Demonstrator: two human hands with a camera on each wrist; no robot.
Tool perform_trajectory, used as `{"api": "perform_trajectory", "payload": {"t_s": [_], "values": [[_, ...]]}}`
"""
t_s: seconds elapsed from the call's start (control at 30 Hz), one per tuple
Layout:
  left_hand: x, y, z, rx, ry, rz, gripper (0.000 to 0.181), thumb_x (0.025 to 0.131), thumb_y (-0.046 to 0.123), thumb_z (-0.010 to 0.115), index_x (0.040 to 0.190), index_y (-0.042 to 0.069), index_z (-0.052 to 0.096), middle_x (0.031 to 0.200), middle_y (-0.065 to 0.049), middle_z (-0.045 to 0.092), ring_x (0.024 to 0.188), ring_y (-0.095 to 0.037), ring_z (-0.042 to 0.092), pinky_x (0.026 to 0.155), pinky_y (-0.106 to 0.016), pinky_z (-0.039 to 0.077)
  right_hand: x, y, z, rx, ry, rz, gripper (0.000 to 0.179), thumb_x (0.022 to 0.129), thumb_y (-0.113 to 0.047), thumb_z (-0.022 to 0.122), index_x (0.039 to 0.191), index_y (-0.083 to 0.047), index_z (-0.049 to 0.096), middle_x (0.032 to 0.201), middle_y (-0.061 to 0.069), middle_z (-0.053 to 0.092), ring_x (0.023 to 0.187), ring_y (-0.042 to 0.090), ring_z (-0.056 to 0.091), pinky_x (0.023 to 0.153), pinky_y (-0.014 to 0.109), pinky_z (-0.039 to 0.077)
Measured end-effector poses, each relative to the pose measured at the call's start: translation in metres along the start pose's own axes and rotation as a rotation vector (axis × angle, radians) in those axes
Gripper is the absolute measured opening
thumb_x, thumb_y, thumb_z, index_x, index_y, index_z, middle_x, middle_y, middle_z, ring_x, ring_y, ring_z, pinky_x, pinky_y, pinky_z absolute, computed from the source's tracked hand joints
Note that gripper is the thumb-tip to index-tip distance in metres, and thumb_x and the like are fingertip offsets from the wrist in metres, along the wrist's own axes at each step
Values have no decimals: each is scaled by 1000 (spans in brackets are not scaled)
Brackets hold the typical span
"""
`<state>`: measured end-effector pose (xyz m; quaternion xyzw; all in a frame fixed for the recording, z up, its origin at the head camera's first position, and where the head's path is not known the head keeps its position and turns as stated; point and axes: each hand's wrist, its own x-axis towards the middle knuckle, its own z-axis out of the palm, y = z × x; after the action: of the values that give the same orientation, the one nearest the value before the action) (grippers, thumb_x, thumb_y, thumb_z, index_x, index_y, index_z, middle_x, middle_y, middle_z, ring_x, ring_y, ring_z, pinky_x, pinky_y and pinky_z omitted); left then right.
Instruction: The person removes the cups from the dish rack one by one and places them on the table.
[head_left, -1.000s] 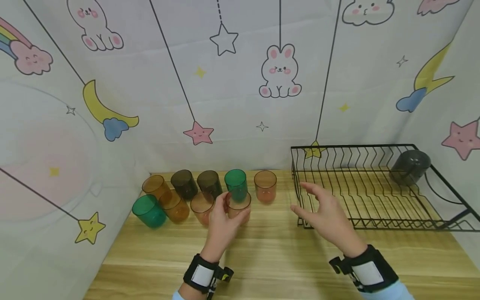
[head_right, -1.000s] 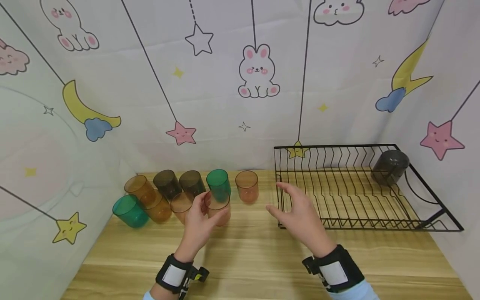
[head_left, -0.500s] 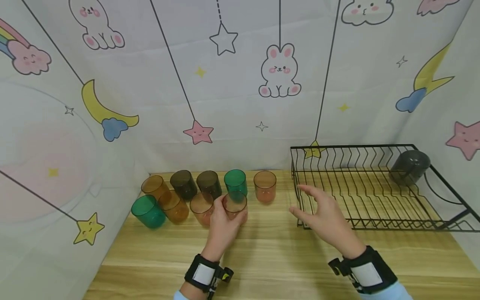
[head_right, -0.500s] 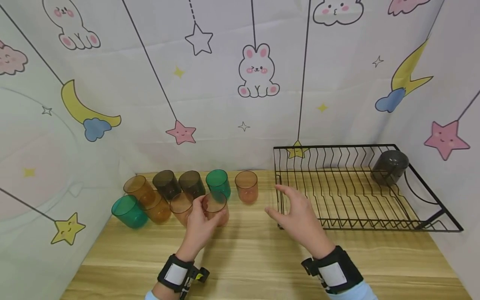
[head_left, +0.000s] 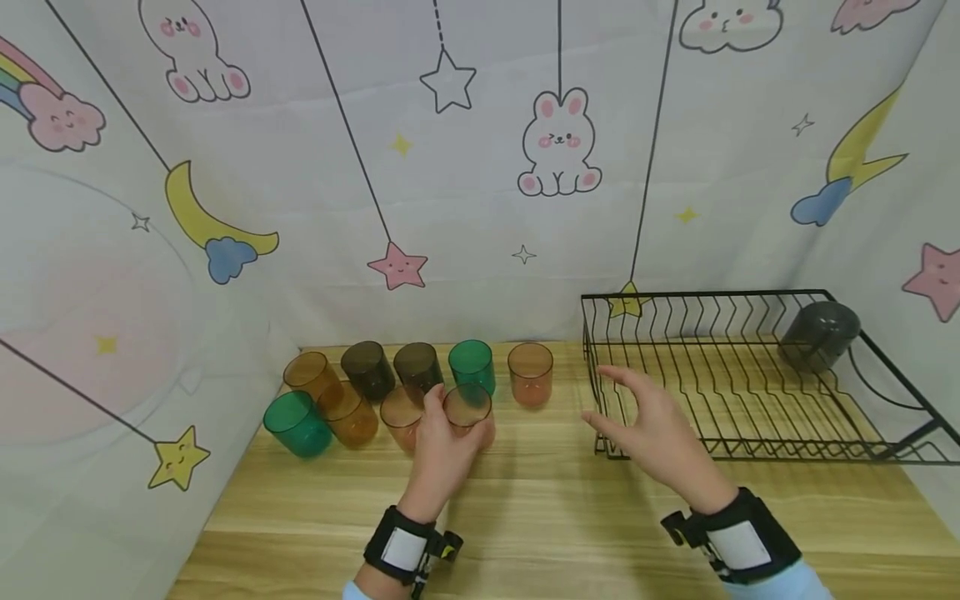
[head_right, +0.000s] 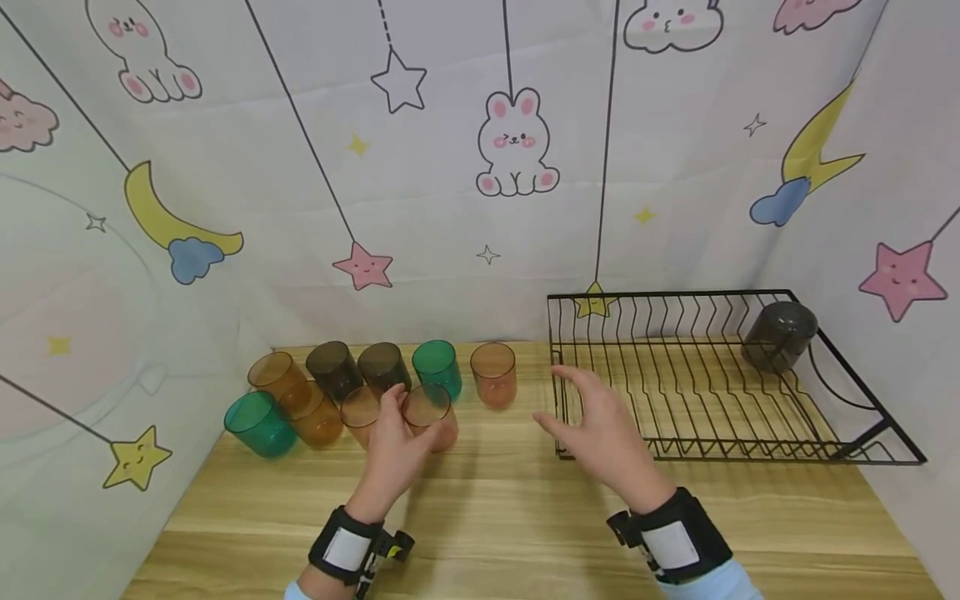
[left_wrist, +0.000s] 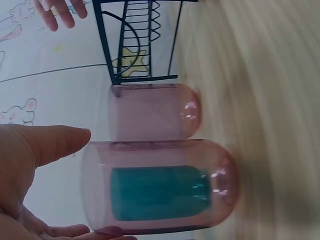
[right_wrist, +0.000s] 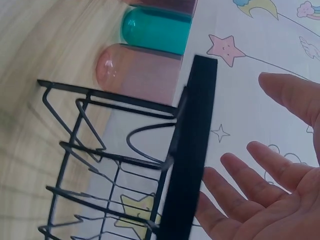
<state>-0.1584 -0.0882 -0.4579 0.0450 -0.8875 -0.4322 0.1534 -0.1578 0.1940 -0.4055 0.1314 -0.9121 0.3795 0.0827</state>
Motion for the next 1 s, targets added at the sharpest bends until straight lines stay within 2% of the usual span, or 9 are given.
{"api": "perform_trajectory", "payload": {"t_s": [0.13,0.3,0.4,0.5,0.6,0.73,0.83,1.0], "values": [[1,12,-8,-1,7,22,86,77,38,75,143,8,29,140,-16,44,128,-28,45,100,-47,43,3,3,-9,-10,3,-4,72,80,-52,67,139,-18,43,142,10,45,129,33,42,102,55,37],[2,29,-15,17,15,66,83,79,42,72,143,12,29,143,-10,40,134,-22,37,106,-47,38,5,10,-27,-84,56,-26,71,82,-48,68,139,-15,42,140,14,46,128,36,42,99,58,38],[2,41,-17,12,35,134,79,80,40,72,143,14,30,141,-7,41,132,-20,39,105,-45,39,9,15,-41,-163,110,-54,68,82,-41,70,138,-12,44,138,17,47,125,39,43,97,59,38],[0,51,-16,1,41,228,74,82,37,70,142,15,33,144,-5,38,133,-21,38,105,-45,39,15,22,-57,-229,143,-66,66,82,-37,71,136,-8,45,136,20,47,123,41,43,97,60,37],[-2,56,-13,-1,17,307,71,85,38,67,143,15,34,149,-6,32,139,-24,30,106,-47,37,22,33,-68,-283,156,-61,65,82,-37,71,133,-5,47,136,24,46,123,45,42,97,63,35],[-6,57,-4,57,-46,380,70,88,46,60,144,13,33,153,-8,26,144,-26,18,108,-51,33,27,48,-78,-337,165,-29,63,80,-29,74,130,-1,50,135,28,44,122,49,39,97,67,30],[-8,58,3,110,-104,419,69,89,46,58,145,12,33,152,-9,27,145,-25,16,109,-52,30,30,62,-86,-374,174,9,64,78,-27,75,130,1,49,138,30,39,123,52,35,96,70,26],[-13,59,12,170,-192,454,70,89,46,58,146,13,32,153,-10,28,145,-26,16,109,-53,30,38,85,-108,-416,220,91,66,80,-27,73,132,4,46,148,33,20,131,56,20,97,74,18]]}}
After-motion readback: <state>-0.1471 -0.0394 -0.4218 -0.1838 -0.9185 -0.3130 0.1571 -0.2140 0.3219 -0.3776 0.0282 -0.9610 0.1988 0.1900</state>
